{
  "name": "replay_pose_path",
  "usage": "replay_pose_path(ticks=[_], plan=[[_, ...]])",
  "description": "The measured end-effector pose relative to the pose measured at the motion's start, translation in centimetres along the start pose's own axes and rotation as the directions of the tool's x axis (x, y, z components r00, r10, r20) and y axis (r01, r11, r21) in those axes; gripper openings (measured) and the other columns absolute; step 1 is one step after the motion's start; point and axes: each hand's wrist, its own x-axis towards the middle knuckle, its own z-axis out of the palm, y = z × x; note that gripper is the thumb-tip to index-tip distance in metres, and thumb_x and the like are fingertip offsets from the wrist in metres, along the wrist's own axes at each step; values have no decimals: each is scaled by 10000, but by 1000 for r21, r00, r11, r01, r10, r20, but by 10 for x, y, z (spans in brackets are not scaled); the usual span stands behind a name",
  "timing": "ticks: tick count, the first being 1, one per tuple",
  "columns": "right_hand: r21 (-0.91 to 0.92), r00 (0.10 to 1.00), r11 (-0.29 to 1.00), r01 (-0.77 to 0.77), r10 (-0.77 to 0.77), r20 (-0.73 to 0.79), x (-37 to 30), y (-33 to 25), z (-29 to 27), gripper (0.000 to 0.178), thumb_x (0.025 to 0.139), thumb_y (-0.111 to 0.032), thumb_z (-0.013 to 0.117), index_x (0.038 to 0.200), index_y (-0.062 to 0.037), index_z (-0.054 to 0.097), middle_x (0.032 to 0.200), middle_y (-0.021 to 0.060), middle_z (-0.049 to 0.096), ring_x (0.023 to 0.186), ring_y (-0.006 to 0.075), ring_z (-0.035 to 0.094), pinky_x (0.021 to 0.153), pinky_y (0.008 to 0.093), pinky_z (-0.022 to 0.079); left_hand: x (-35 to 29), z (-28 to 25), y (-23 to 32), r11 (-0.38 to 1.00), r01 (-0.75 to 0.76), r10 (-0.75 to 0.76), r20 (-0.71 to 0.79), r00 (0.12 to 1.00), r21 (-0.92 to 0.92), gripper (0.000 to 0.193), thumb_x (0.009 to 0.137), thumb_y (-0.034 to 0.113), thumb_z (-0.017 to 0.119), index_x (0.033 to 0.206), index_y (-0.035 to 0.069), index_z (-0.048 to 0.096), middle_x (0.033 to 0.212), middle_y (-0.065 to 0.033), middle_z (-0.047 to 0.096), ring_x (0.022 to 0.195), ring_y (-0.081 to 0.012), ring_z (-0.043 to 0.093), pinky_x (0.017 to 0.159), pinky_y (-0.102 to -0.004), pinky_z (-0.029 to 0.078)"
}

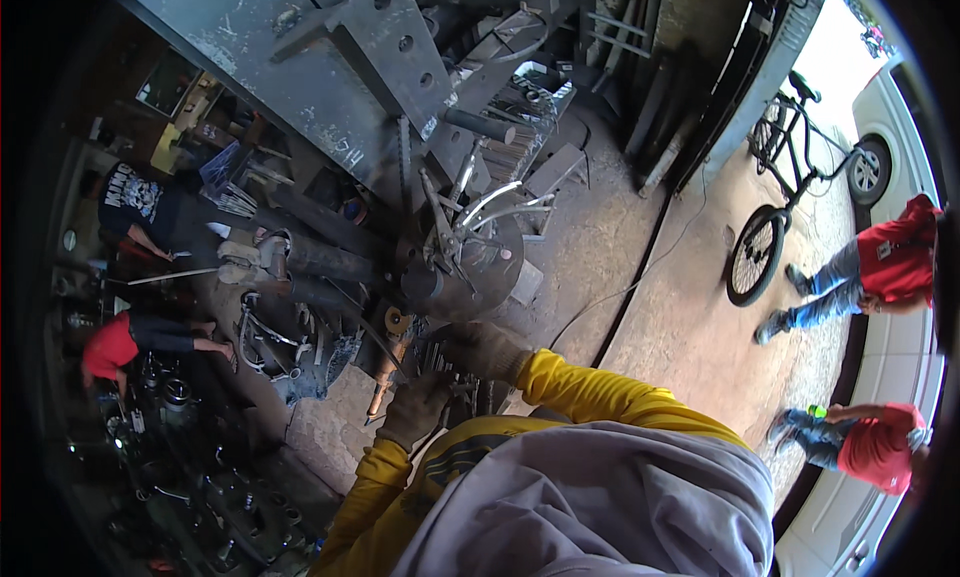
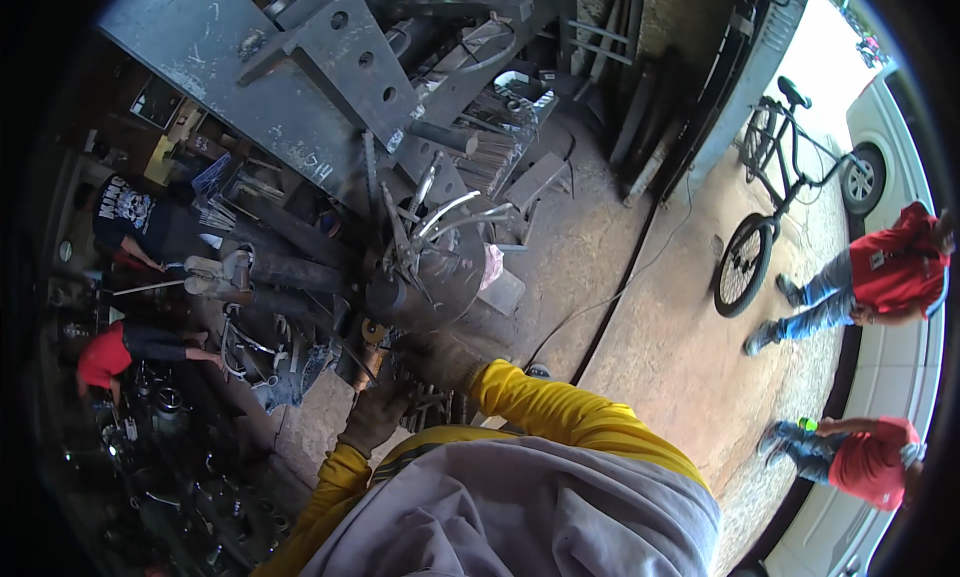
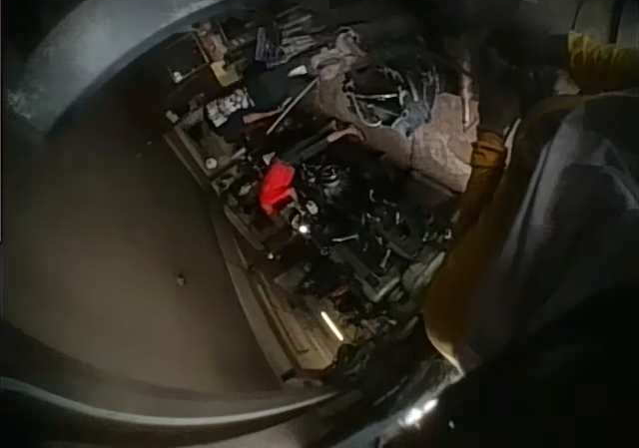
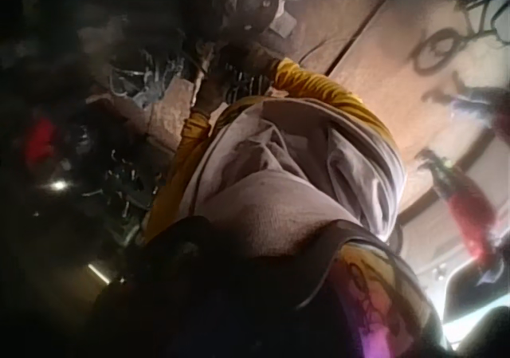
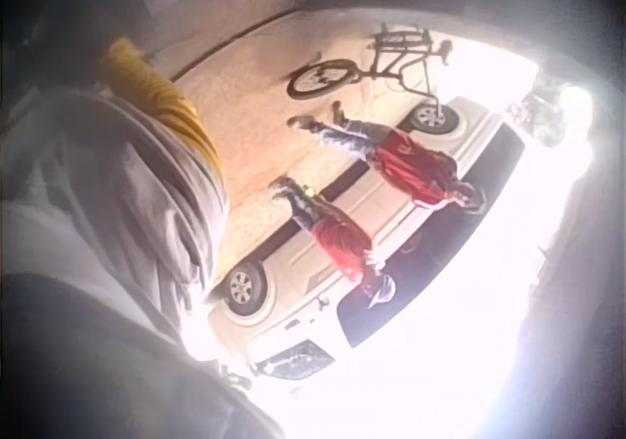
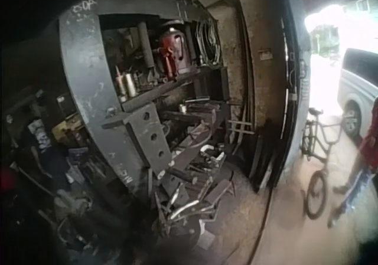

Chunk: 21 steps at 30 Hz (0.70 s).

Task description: The person aligns metal tubes into a wire cage frame and then joins the components together using a welding torch.

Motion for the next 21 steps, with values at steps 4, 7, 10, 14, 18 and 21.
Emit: replay_pose_path(ticks=[4,7,10,14,18,21], plan=[[9,996,998,61,-60,-73,10,-3,-7,311,912,-129,591,1219,-99,628,949,61,687,778,114,616,694,298,526,8,7,-12,939,-186,209,-49,977,291,243,956,232,515,1072,48,624,1026,-149,642,900,-356,637,733,-426,510],[112,991,990,83,-70,-111,16,-1,-9,321,904,-127,598,1222,-84,617,940,65,685,763,113,616,679,302,527,15,7,-8,999,7,-4,-65,998,48,240,948,221,517,1079,48,620,1037,-149,633,894,-352,637,724,-429,513],[100,994,992,76,-68,-80,16,-9,-16,362,899,-127,607,1255,-66,582,932,72,684,735,119,622,659,305,527,12,12,-23,960,-166,194,-108,975,225,223,939,202,534,1080,51,617,1009,-146,633,878,-340,639,705,-432,519],[-31,999,999,38,-37,25,13,-24,-24,391,906,-129,602,1286,-49,549,909,81,682,700,132,630,636,294,528,4,15,-25,876,-233,298,-94,950,421,199,918,163,567,1078,52,609,1002,-132,627,867,-329,636,708,-412,524],[92,989,985,146,-142,-47,23,-3,-20,370,915,-140,590,1272,-45,562,882,90,680,680,129,640,606,282,531,0,8,9,990,48,-85,-292,953,-131,224,869,165,652,1062,63,604,976,-113,613,871,-299,644,733,-375,521],[-39,987,995,-97,101,128,29,-13,-24,405,900,-139,602,1284,-42,514,1195,173,627,1137,286,595,977,378,466,-31,14,-9,936,187,-263,-240,935,-299,252,839,183,699,1045,61,618,953,-96,646,916,-266,665,773,-358,521]])
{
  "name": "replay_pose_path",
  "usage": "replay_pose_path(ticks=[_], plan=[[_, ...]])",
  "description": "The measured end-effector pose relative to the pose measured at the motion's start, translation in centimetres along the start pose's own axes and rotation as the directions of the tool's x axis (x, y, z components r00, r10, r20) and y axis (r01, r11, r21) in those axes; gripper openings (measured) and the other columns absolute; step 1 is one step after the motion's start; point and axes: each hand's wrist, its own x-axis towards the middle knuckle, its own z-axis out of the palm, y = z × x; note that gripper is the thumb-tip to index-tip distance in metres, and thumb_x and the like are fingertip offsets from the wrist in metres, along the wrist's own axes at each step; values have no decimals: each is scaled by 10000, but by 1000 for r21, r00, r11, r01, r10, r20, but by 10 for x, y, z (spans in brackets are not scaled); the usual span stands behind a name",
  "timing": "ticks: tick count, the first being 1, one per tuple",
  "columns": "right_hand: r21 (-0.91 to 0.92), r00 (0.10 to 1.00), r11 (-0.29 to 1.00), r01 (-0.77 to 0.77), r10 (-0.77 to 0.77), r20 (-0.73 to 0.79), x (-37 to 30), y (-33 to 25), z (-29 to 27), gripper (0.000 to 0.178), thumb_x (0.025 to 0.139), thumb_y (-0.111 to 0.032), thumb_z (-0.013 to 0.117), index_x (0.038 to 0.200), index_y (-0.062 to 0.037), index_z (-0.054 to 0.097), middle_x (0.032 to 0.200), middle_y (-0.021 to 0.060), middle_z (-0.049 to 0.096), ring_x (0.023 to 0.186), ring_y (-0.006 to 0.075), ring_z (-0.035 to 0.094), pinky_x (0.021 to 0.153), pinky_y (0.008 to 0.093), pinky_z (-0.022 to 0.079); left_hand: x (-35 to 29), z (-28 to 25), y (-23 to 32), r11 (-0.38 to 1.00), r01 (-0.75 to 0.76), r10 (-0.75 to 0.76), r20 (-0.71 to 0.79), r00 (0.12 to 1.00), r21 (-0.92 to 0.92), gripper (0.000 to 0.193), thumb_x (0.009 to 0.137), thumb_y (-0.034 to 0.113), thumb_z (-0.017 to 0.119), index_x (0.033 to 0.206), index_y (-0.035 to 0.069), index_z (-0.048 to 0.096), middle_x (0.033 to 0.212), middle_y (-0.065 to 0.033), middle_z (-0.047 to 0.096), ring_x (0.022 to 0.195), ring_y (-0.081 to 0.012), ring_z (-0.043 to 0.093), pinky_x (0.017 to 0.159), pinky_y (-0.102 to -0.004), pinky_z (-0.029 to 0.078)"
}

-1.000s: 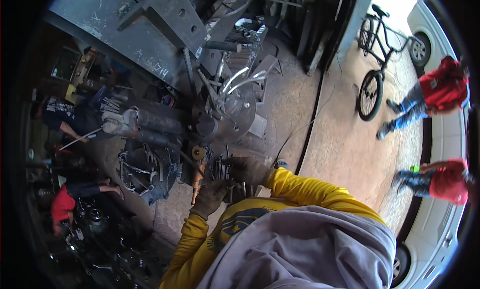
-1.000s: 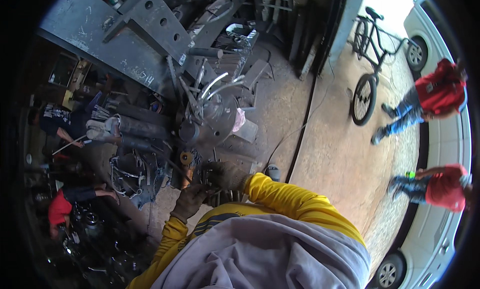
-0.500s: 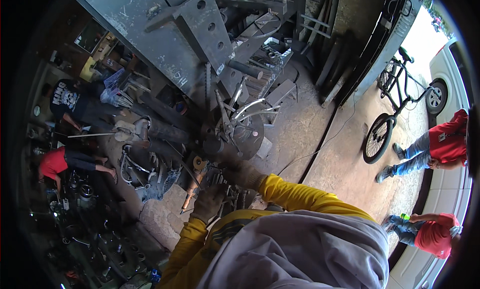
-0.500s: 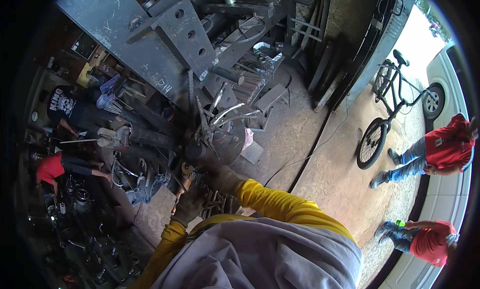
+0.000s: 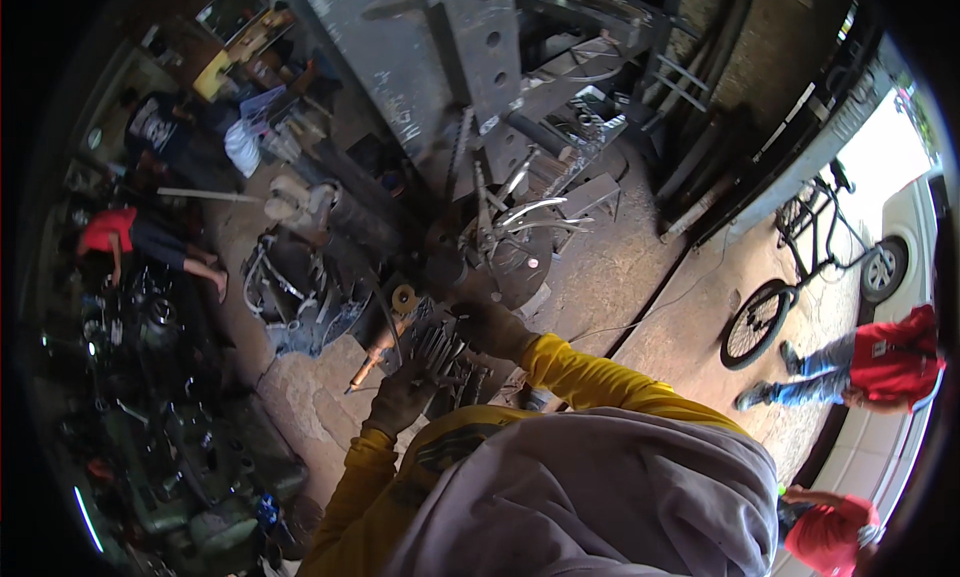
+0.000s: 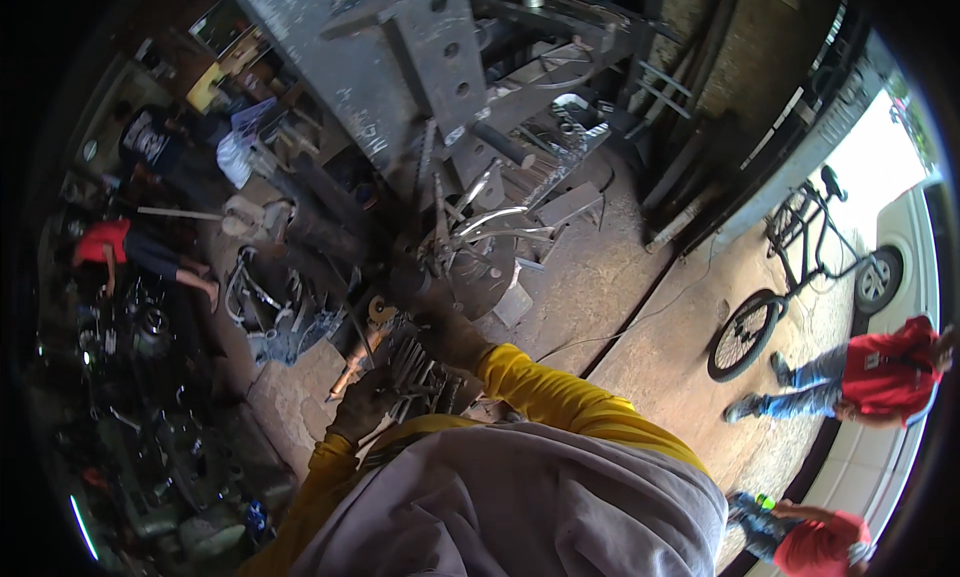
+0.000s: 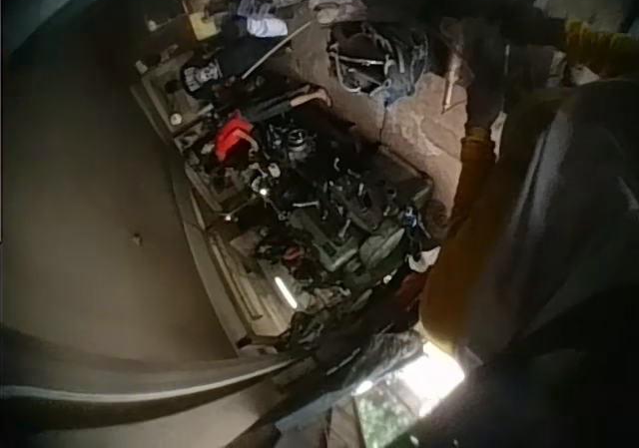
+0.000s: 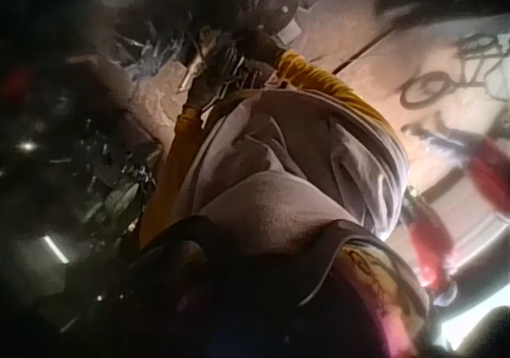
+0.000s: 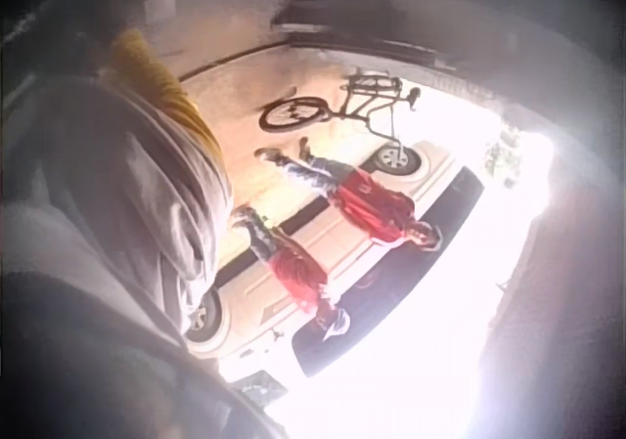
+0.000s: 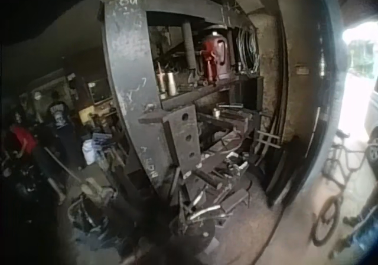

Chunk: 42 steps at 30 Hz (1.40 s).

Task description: The person aligns metal tubes into a wire cage frame and then joins the components together using a welding torch.

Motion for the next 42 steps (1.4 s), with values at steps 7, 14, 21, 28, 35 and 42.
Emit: replay_pose_path(ticks=[7,14,21,28,35,42], plan=[[251,998,967,51,-43,-37,11,41,17,367,887,-106,549,1238,3,573,769,76,649,570,124,599,527,277,508,-94,2,-104,913,304,-332,62,941,273,389,883,375,628,1118,66,655,1066,-173,673,914,-351,659,817,-448,527],[121,998,992,-17,24,-57,15,38,23,376,920,-129,512,1275,-10,546,735,45,594,562,123,564,520,266,502,-161,-2,-203,784,499,-574,125,809,370,585,841,547,585,1237,118,610,1174,-175,656,1095,-370,614,964,-445,476],[142,960,988,-55,91,-265,1,26,70,430,886,-89,520,1311,-21,523,730,30,576,560,110,540,510,251,488,-249,-33,-274,769,621,-634,56,772,150,542,844,496,616,1213,99,624,1129,-203,667,1093,-381,616,955,-439,483],[-24,959,990,-143,132,-251,-35,26,236,417,901,-124,537,1303,-14,536,870,48,623,672,111,586,604,245,514,-416,-77,-395,759,641,-650,110,752,108,374,821,374,630,1087,114,663,1086,-161,676,988,-394,636,891,-442,515],[-377,988,920,-108,143,66,-26,20,369,367,911,-127,546,1268,-52,592,791,2,627,652,86,555,582,264,472,-617,-44,-504,586,572,-704,11,710,574,231,765,215,664,958,90,646,939,-144,701,856,-312,680,723,-477,546],[-382,957,912,-152,232,174,-3,25,406,374,907,-147,519,1263,-72,608,836,10,620,632,70,538,576,237,459,-607,-14,-491,766,442,-401,-189,896,467,362,687,296,781,913,90,588,829,-97,635,796,-314,621,663,-439,509]])
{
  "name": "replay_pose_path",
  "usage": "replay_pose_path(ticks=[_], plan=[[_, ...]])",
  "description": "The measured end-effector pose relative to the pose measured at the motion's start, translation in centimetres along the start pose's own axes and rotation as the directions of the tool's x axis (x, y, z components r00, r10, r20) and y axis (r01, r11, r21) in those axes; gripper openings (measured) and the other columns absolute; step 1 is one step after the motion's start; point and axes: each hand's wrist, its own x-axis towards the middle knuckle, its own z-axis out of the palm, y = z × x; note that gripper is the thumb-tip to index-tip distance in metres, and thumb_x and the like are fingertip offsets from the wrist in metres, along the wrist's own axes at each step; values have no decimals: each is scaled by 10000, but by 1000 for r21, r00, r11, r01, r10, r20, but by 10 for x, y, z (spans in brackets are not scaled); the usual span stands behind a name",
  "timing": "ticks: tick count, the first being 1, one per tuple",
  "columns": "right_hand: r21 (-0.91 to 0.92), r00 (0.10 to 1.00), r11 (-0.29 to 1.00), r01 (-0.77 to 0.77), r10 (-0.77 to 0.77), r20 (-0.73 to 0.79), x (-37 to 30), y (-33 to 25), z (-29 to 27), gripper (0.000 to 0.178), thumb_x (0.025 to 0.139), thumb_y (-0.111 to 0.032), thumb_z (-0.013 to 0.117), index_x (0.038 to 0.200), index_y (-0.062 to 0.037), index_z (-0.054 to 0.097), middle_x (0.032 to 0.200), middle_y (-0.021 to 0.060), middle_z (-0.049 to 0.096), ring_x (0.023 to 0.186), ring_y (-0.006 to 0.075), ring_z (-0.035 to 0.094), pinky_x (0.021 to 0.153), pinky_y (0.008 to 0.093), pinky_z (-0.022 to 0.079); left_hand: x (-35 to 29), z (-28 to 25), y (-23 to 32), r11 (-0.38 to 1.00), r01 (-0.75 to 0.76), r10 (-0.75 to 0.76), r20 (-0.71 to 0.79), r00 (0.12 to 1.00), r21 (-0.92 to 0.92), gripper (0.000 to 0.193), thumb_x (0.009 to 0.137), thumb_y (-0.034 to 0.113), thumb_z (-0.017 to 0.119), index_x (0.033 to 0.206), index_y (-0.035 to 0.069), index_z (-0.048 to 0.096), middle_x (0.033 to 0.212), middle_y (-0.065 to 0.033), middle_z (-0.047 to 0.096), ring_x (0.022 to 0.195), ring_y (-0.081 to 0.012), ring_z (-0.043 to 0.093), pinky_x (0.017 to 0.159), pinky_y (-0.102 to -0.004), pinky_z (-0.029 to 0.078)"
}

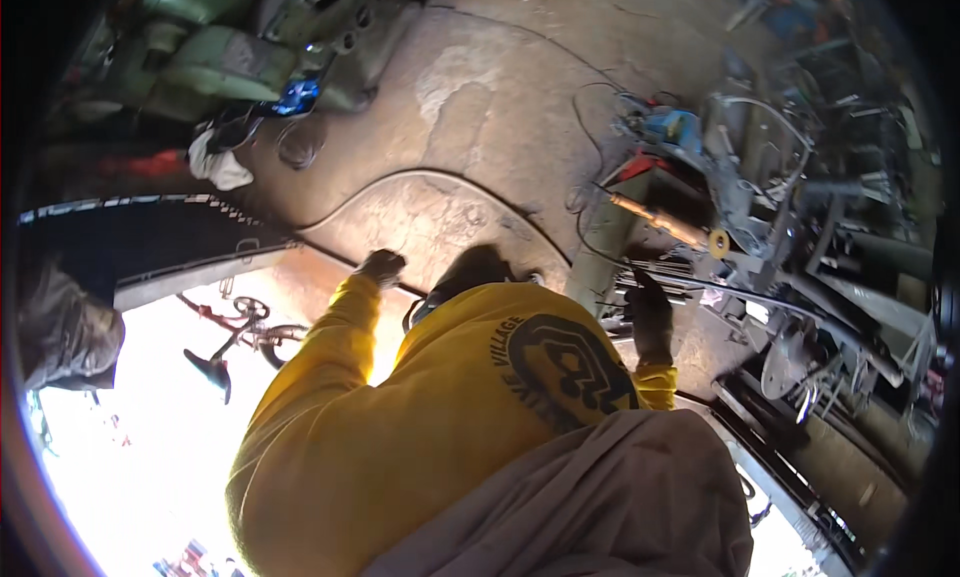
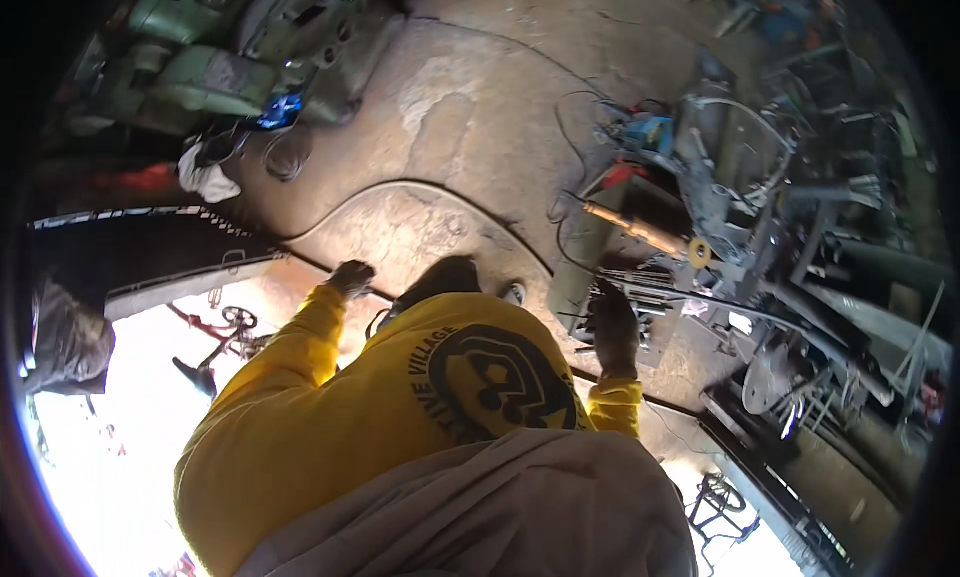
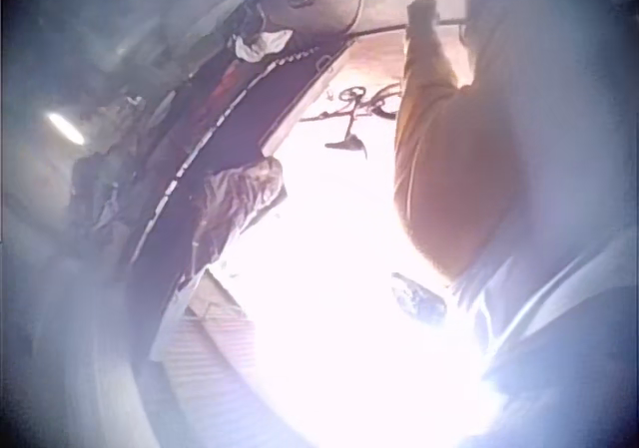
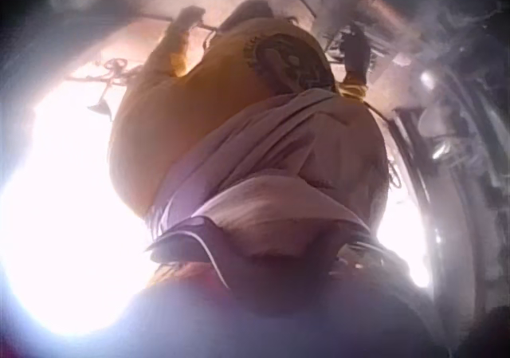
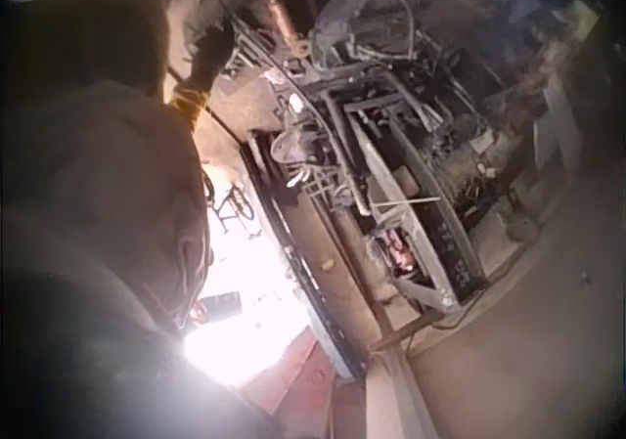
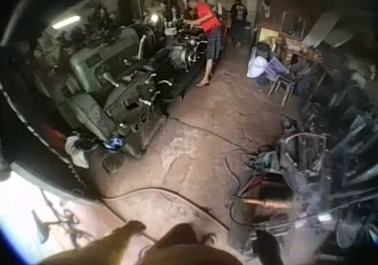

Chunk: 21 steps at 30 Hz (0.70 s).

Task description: The person aligns metal tubes into a wire cage frame and then joins the components together using a welding torch.

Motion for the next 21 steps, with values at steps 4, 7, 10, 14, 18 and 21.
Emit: replay_pose_path(ticks=[4,7,10,14,18,21], plan=[[-188,992,976,111,-97,83,41,4,-1,364,908,-123,513,1253,-48,603,1011,77,670,895,146,625,790,277,504,24,9,42,943,44,-118,-208,971,-330,168,847,260,584,874,102,632,923,-130,668,793,-317,664,648,-439,520],[-107,992,989,99,-90,88,69,-24,12,357,915,-115,516,1257,-49,597,986,71,666,870,140,623,770,273,505,36,-14,22,920,83,-115,-60,992,-383,179,817,262,609,897,101,615,858,-111,665,781,-330,660,679,-455,540],[85,994,996,19,-28,110,102,-53,39,338,932,-110,530,1261,-63,596,854,19,628,643,68,584,577,232,488,42,-23,-33,985,124,-109,120,987,-122,230,800,328,620,875,111,618,771,-127,658,723,-314,655,623,-454,516],[44,993,997,65,-69,100,172,-104,81,370,904,-28,504,1259,-71,600,987,41,638,835,104,610,698,242,502,94,-122,-76,602,703,-423,596,683,-379,171,901,209,523,778,128,609,715,-107,594,648,-265,580,555,-443,446],[136,994,991,-14,0,107,246,-197,131,331,940,-134,554,1266,-131,608,860,33,674,658,91,576,603,258,520,150,-188,-196,-182,697,-418,696,583,-693,257,930,220,486,682,167,521,591,-18,454,472,-149,439,411,-365,333],[61,993,998,-27,20,113,290,-269,153,331,941,-160,561,1268,-163,614,898,36,686,675,97,596,620,264,525,185,-227,-289,-198,434,-388,477,788,-879,259,913,235,525,676,163,453,557,18,338,396,-106,322,373,-280,250]])
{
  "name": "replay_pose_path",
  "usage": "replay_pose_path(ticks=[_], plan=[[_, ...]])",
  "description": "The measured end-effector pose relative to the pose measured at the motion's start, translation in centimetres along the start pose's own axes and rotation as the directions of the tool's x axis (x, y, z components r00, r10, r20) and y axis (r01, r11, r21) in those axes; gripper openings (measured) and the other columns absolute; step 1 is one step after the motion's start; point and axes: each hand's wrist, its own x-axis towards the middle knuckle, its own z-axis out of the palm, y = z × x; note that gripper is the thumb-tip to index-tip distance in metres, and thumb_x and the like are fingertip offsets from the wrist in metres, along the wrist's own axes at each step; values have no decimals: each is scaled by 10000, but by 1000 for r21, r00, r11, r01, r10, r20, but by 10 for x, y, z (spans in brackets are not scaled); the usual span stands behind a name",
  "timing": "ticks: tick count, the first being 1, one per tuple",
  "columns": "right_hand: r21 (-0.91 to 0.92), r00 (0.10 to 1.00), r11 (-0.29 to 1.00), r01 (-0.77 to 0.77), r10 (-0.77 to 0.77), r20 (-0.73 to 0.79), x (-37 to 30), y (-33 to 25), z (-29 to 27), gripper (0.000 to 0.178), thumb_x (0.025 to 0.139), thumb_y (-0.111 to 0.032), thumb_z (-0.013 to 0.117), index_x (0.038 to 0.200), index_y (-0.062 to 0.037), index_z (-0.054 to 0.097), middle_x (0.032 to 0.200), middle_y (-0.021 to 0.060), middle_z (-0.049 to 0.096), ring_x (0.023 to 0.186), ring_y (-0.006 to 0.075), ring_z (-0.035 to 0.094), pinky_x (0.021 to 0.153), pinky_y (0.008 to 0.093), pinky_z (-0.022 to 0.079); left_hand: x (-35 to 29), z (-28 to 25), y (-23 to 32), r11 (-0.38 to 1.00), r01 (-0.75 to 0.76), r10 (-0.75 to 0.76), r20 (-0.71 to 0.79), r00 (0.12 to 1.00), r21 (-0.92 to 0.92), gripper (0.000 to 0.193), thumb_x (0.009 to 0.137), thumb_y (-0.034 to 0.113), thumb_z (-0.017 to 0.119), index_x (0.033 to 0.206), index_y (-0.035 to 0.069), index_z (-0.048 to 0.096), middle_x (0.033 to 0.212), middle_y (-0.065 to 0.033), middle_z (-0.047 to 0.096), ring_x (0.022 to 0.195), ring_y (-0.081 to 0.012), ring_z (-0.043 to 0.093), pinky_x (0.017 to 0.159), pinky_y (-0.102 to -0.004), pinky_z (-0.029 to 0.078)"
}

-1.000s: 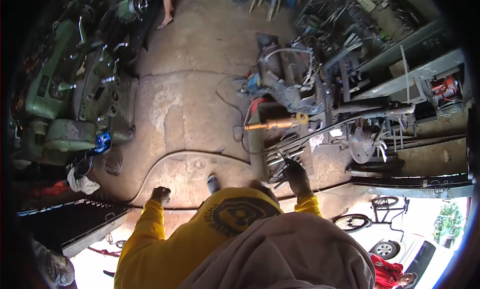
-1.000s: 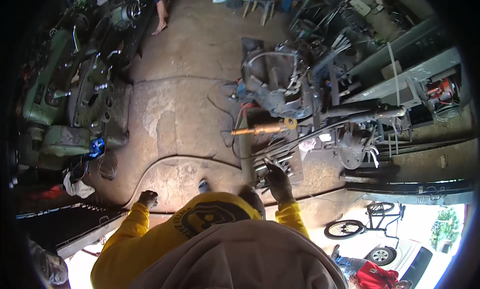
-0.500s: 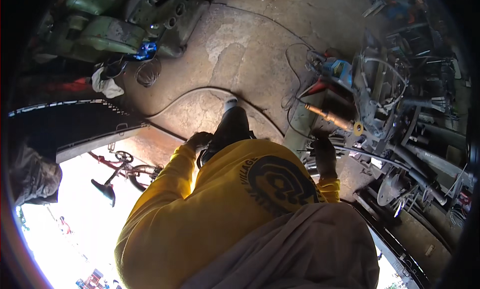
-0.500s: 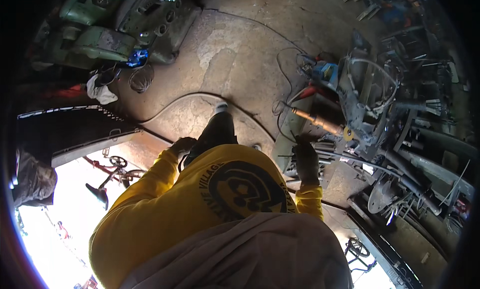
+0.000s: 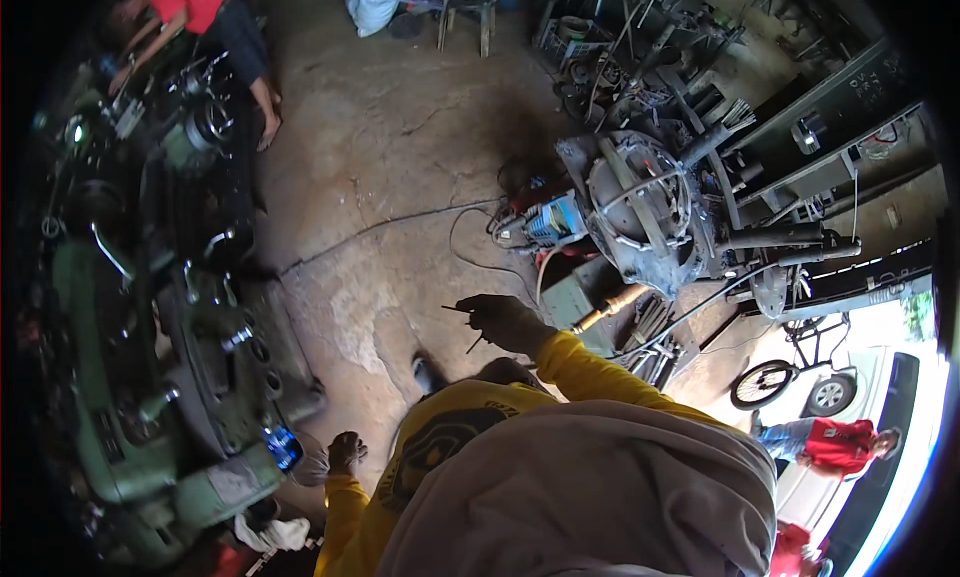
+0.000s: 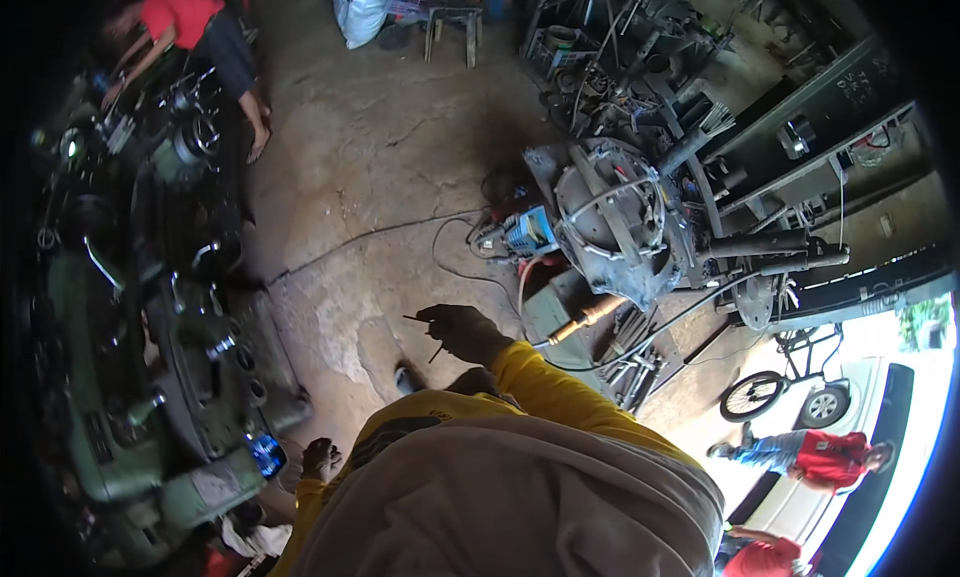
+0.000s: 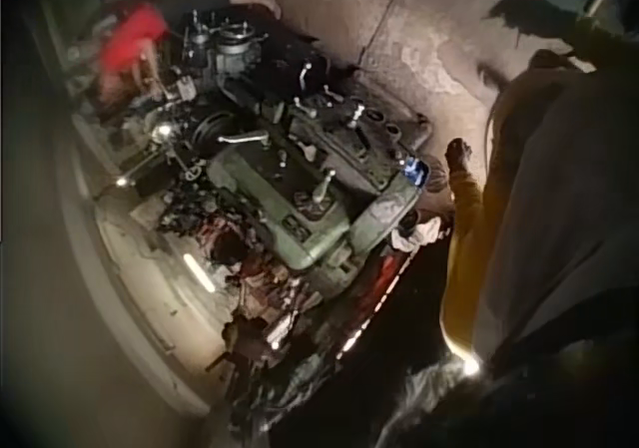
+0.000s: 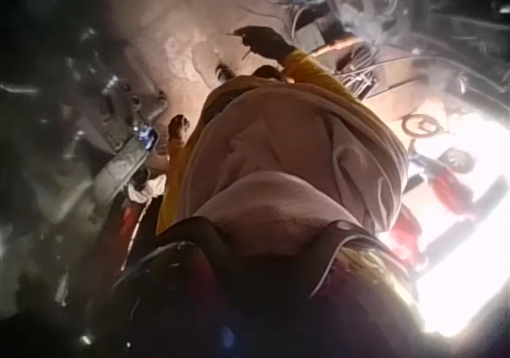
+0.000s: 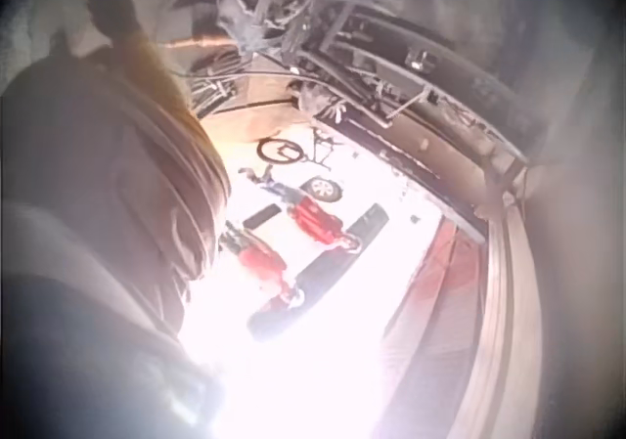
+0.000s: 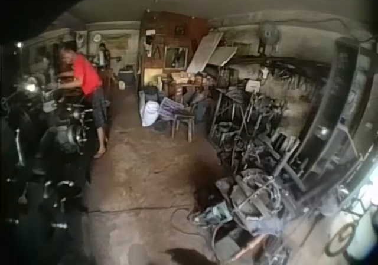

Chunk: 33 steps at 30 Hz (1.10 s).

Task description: The person aligns metal tubes into a wire cage frame and then joins the components together using a welding torch.

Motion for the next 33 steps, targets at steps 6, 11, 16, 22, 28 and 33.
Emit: replay_pose_path(ticks=[6,11,16,22,28,33], plan=[[-352,945,905,239,-301,-130,82,-32,7,356,933,-167,556,1285,-169,603,893,73,698,716,146,651,660,292,543,84,-46,116,969,-161,170,-34,985,187,293,908,304,562,680,153,458,563,10,369,390,-111,356,369,-279,262],[110,979,986,-127,143,-147,135,-57,-29,329,954,-152,553,1276,-112,607,896,41,672,716,125,602,655,285,531,171,-14,163,697,-131,75,111,991,705,258,895,353,567,754,147,499,652,-33,453,481,-184,426,432,-338,329],[139,973,989,-53,82,-215,243,-60,-81,349,909,-64,554,1253,-79,612,900,56,667,736,124,616,642,274,528,275,32,242,156,-284,46,281,959,946,273,875,411,567,827,143,539,744,-77,536,593,-271,503,516,-409,397],[179,949,981,81,-21,-315,370,-170,-192,354,944,-159,540,1286,-79,589,891,63,678,687,115,621,636,277,530,377,46,404,-218,-369,186,409,893,904,348,851,480,567,915,139,586,855,-130,635,728,-376,595,616,-493,478],[203,919,977,69,17,-394,433,-212,-292,366,949,-166,522,1303,-92,581,874,45,677,675,119,605,618,273,518,517,112,529,-331,-416,81,465,882,847,409,873,492,522,1077,152,624,1114,-166,653,995,-402,629,816,-516,517],[300,810,954,13,166,-562,483,-163,-351,397,920,-156,541,1308,-75,575,884,53,678,678,124,610,623,271,527,601,211,624,-367,-420,-180,380,907,830,408,873,411,517,1167,151,630,1184,-176,641,1058,-378,629,880,-497,513]])
